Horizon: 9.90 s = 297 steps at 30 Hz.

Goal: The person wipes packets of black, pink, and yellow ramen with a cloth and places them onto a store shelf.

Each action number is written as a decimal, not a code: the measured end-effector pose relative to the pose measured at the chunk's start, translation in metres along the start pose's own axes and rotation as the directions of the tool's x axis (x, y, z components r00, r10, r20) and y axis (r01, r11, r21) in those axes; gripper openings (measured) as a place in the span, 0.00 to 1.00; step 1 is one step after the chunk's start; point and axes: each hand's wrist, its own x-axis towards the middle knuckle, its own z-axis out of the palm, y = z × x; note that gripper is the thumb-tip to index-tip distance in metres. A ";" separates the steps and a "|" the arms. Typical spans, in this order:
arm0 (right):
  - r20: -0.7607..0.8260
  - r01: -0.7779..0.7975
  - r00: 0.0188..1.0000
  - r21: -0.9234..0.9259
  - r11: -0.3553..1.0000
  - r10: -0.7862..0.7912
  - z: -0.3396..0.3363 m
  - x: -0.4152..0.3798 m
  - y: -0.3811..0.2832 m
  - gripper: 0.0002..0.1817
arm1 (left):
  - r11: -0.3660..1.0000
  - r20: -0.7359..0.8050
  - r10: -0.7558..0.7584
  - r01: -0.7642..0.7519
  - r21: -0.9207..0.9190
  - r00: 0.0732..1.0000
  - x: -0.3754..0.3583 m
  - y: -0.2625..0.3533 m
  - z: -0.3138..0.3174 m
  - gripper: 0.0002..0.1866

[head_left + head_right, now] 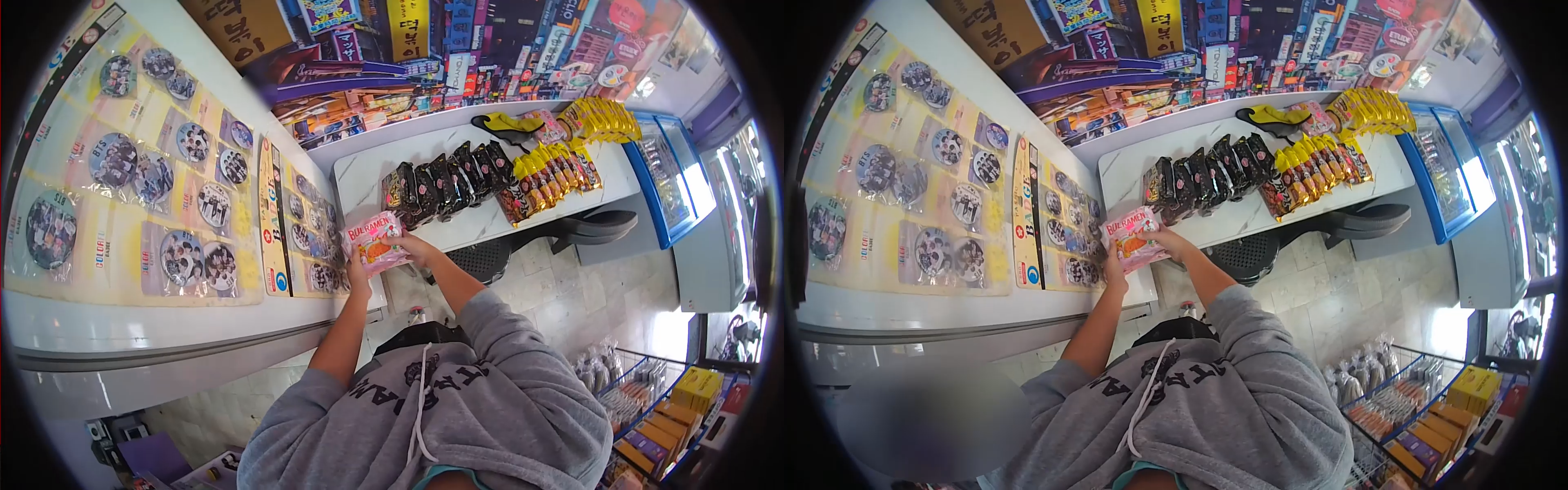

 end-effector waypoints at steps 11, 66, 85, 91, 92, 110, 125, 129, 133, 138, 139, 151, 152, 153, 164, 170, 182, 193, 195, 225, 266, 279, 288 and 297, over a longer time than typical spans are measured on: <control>-0.226 0.573 0.816 0.191 0.797 -0.533 -0.022 -0.197 0.026 0.50 | 0.786 0.458 0.506 -0.609 0.102 0.731 -0.140 -0.022 0.078 0.31; 0.141 -0.079 -0.990 -0.444 0.893 -0.017 0.295 -1.369 0.783 0.34 | 0.800 0.289 0.141 0.281 0.531 -0.947 -1.489 -0.689 0.005 0.22; 0.371 0.046 -0.920 0.418 0.907 -0.124 0.240 -1.653 0.946 0.42 | 0.963 -0.638 -0.040 -0.199 0.180 -0.769 -1.825 -0.855 0.080 0.42; 0.598 0.193 -0.698 0.687 0.700 -0.395 0.210 -1.656 0.933 0.37 | 0.998 -0.831 0.032 -0.026 0.056 -0.555 -1.872 -0.884 0.082 0.44; 0.602 0.203 -0.696 0.688 0.696 -0.391 0.206 -1.655 0.938 0.37 | 0.998 -0.837 0.035 -0.028 0.060 -0.546 -1.883 -0.886 0.088 0.44; 0.357 0.207 -0.898 0.858 0.471 -0.257 0.164 -1.652 0.950 0.32 | 0.494 -0.467 -0.235 -0.519 0.697 -0.852 -2.024 -0.979 -0.046 0.23; 0.294 0.175 -0.943 0.840 0.514 -0.159 0.175 -1.660 0.944 0.37 | 0.744 -0.375 -0.319 -0.475 0.470 -0.871 -1.958 -0.930 -0.031 0.33; 0.293 0.169 -0.945 0.817 0.551 -0.146 0.172 -1.656 0.944 0.39 | 0.689 -0.389 -0.365 -0.527 0.497 -0.846 -1.965 -0.917 -0.010 0.37; 0.296 0.155 -0.941 0.807 0.570 -0.163 0.174 -1.657 0.940 0.40 | 0.646 -0.390 -0.400 -0.557 0.522 -0.829 -1.960 -0.911 0.003 0.39; 0.311 0.146 -0.931 0.795 0.589 -0.190 0.176 -1.658 0.940 0.44 | 0.760 -0.270 -0.306 -0.405 0.508 -0.913 -1.955 -0.925 0.002 0.47; 0.316 0.154 -0.931 0.794 0.588 -0.184 0.176 -1.659 0.940 0.44 | 0.686 -0.370 -0.268 -0.446 0.575 -0.890 -1.951 -0.922 0.004 0.47; 0.242 0.035 -0.946 0.741 0.671 -0.217 0.185 -1.659 0.944 0.44 | 0.696 -0.413 -0.297 -0.492 0.524 -0.861 -1.936 -0.906 0.021 0.50; 0.228 0.015 -0.947 0.735 0.678 -0.225 0.187 -1.658 0.945 0.44 | 0.699 -0.393 -0.305 -0.484 0.527 -0.868 -1.930 -0.902 0.028 0.50; 0.224 -0.018 -0.942 0.709 0.704 -0.250 0.188 -1.656 0.945 0.44 | 0.754 -0.337 -0.317 -0.451 0.478 -0.887 -1.922 -0.899 0.034 0.50; -0.040 -0.423 -0.895 0.390 0.818 -0.444 0.218 -1.612 0.949 0.39 | 0.866 0.388 -0.332 -0.115 0.486 -0.860 -1.747 -0.852 0.074 0.45; -0.108 -0.562 -0.822 0.004 0.827 -0.559 0.191 -1.569 0.926 0.35 | 0.866 0.620 -0.454 -0.152 0.477 -0.640 -1.589 -0.825 0.056 0.38; -0.664 -0.176 -0.157 -0.709 0.683 -0.731 0.080 -1.321 0.797 0.27 | 0.809 0.780 -0.586 -0.218 0.546 -0.219 -1.243 -0.683 0.029 0.17; -0.144 0.192 0.661 -0.916 0.352 -0.737 0.082 -0.970 0.595 0.25 | 0.655 0.710 -0.573 -0.292 0.697 0.410 -0.904 -0.455 -0.062 0.14; -0.057 0.199 0.701 -0.942 0.271 -0.711 0.091 -0.923 0.560 0.26 | 0.700 0.708 -0.514 -0.240 0.673 0.484 -0.864 -0.418 -0.075 0.14; 0.283 0.341 0.894 -0.933 0.117 -0.349 -0.026 -0.392 0.119 0.23 | 0.964 0.536 -0.149 0.003 0.264 0.831 -0.351 -0.112 -0.008 0.15; -0.847 -0.062 0.523 -0.143 0.988 -0.090 -0.586 0.025 -0.202 0.22 | 0.988 0.271 -0.077 0.037 0.150 0.959 -0.144 -0.027 0.383 0.15; -0.900 0.863 0.435 0.421 0.279 0.013 -0.502 0.018 -0.212 0.09 | 0.989 0.257 -0.087 0.051 0.142 0.963 -0.175 -0.014 0.317 0.16; -0.883 0.535 0.202 -0.262 0.803 -0.423 -0.461 -0.063 -0.252 0.13 | 0.956 0.484 -0.025 -0.120 0.267 0.875 -0.156 0.038 0.253 0.14; -0.461 0.830 0.368 -0.228 0.509 -0.808 -0.233 -0.346 -0.235 0.09 | 0.605 0.749 0.502 -0.794 0.053 0.432 -0.158 0.125 0.314 0.20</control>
